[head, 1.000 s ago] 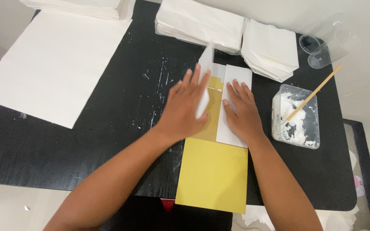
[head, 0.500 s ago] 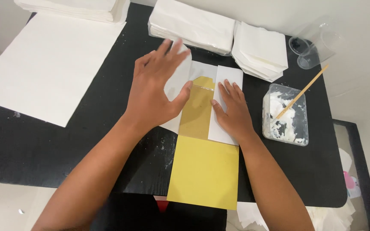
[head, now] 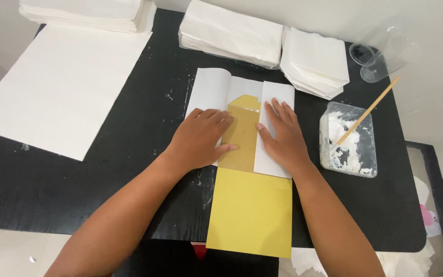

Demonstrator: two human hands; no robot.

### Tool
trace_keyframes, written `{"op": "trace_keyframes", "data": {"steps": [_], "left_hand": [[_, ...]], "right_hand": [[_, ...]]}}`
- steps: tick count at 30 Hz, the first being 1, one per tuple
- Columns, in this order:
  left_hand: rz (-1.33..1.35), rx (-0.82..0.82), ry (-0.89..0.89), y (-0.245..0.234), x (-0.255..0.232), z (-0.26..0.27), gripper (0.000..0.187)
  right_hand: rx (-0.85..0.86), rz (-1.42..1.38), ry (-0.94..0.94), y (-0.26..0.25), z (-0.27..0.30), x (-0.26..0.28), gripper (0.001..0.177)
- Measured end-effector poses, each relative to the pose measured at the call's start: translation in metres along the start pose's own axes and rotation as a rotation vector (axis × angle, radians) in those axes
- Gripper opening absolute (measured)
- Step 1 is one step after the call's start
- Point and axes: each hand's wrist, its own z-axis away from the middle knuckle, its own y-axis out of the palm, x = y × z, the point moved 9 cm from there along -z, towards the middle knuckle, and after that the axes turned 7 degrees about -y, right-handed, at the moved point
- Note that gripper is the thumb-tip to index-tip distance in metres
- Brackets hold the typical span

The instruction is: A person manually assembles a paper bag by folding a white sheet of paper around a yellow template and applying glue with a brush to seal the seams.

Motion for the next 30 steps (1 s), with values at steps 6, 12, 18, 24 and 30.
{"op": "trace_keyframes", "data": {"steps": [6,12,18,24,30], "left_hand": [[-0.178,-0.039,-0.176,0.008,0.033,0.003,0.070],[-0.247,-0.071,-0.416,0.004,0.060,0.010,0.079],[0.229,-0.400,0.190,0.023,-0.024,0.000,0.061],[0.147,-0.114,0.331,0.052,-0.073,0.011,0.072],[0.117,0.010,0.326,0.049,-0.073,0.011,0.073]], "right_hand": [[-0.025,-0.006,-0.027,0.000,-0.001,-0.002,0.060],[-0.038,0.015,-0.028,-0.001,-0.002,-0.001,0.060],[-0.091,0.002,-0.092,0.003,-0.003,-0.011,0.056],[-0.117,-0.071,-0.175,-0.001,-0.001,-0.007,0.054],[-0.409,0.230,-0.476,-0.039,0.020,0.027,0.048]]}}
